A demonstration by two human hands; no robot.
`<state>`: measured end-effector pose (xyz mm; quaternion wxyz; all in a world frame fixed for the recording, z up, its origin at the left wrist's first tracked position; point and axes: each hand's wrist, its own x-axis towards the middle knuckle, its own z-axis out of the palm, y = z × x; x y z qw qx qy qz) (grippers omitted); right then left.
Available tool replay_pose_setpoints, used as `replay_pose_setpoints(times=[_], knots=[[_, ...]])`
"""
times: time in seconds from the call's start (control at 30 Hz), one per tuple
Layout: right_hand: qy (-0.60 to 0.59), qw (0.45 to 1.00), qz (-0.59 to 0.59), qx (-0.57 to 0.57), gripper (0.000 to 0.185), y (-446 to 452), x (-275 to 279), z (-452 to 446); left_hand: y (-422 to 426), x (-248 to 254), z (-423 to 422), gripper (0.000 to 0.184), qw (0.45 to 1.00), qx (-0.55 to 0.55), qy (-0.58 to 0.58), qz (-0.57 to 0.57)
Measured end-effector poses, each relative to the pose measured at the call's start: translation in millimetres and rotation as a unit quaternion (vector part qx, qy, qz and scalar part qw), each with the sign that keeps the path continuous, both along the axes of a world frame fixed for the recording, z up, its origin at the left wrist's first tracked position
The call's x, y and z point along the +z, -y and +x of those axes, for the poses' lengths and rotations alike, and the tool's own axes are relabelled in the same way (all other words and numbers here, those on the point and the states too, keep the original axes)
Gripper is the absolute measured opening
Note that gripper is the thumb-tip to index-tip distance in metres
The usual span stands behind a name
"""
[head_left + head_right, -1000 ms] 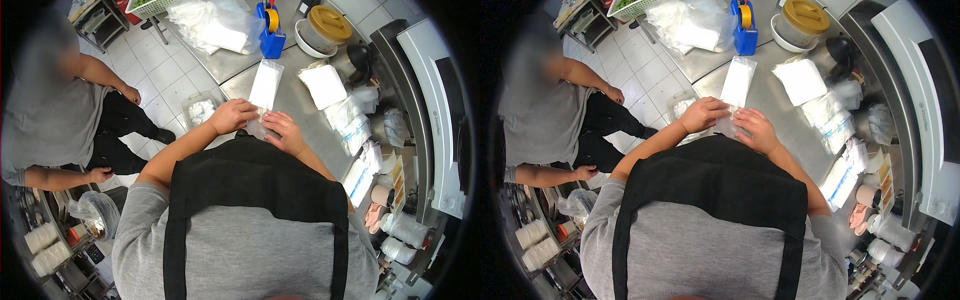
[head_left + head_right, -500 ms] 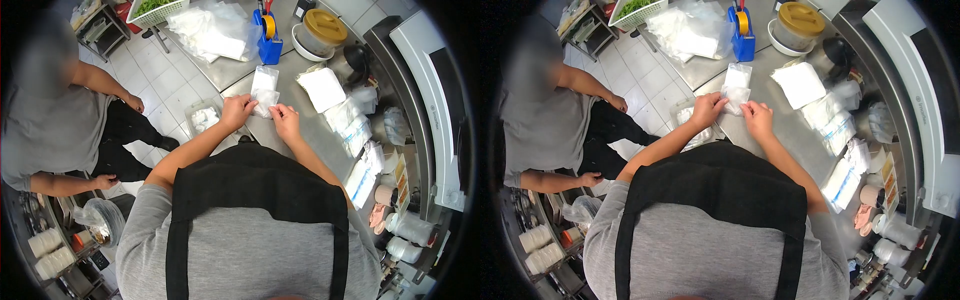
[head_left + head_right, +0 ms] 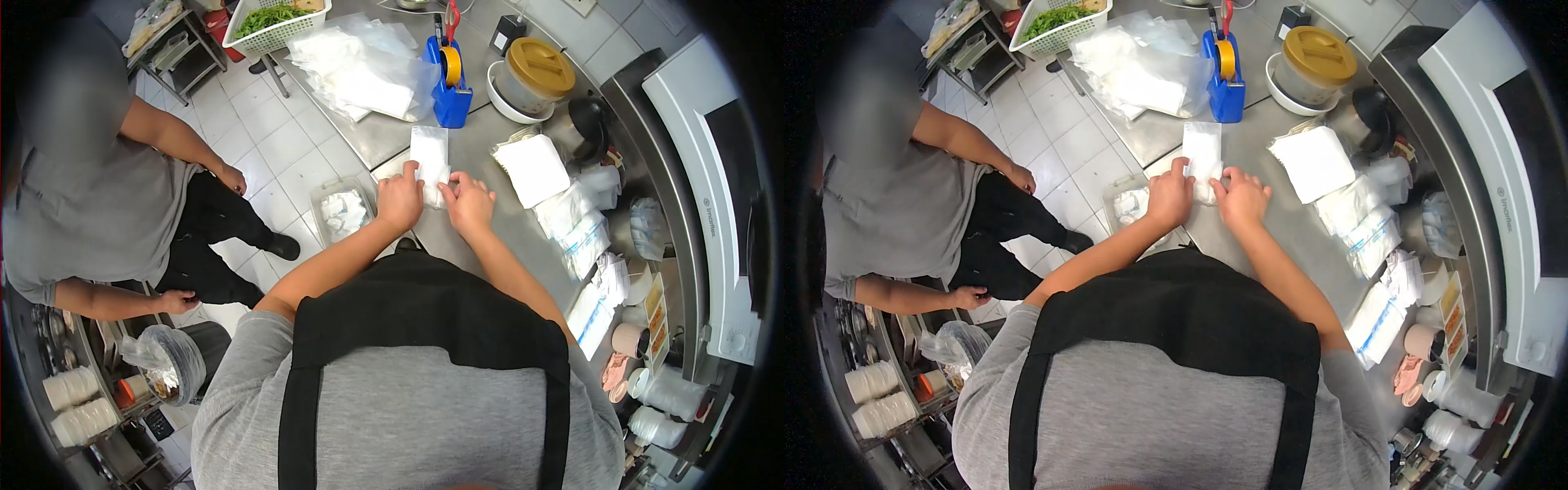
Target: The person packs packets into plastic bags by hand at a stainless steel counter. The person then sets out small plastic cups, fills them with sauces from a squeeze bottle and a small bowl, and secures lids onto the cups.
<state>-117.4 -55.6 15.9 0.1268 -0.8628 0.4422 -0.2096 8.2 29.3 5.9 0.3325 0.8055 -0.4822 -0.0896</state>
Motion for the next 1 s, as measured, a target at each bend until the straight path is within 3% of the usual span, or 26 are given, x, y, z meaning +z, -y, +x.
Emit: replay_pose_setpoints(times=[0.2,0.3,0.37,0.4,0.5,0.53,0.63,0.7,0.9,1.0], knots=[[0.016,0.989,0.145,0.035,0.03,25,-3,18,0,-1,0,0.034,1.0,0.011,0.008,-0.014],[0.139,0.941,0.306,0.034,0.023,37,-8,24,-2,4,4,0.037,0.995,0.02,-0.097,-0.024],[0.276,0.877,0.393,0.035,0.018,35,-5,19,-10,10,12,0.041,0.974,0.044,-0.215,-0.056],[0.341,0.834,0.433,0.035,0.016,31,-1,15,-11,13,17,0.044,0.958,0.054,-0.273,-0.071],[0.399,0.796,0.453,0.044,0.013,24,9,8,-1,7,29,0.061,0.841,0.035,-0.499,-0.207],[0.402,0.796,0.449,0.052,0.013,20,14,7,-6,33,28,0.071,0.787,0.018,-0.595,-0.161],[0.399,0.799,0.446,0.069,0.014,9,20,4,-2,55,20,0.085,0.763,-0.058,-0.611,-0.2],[0.382,0.804,0.451,0.073,0.015,8,20,2,5,53,23,0.072,0.768,-0.064,-0.601,-0.21],[0.348,0.749,0.561,0.054,0.015,9,48,5,12,40,31,0.031,0.765,-0.036,-0.601,-0.228],[0.314,0.786,0.524,0.099,0.015,17,38,16,12,36,38,0.025,0.785,0.004,-0.579,-0.219]])
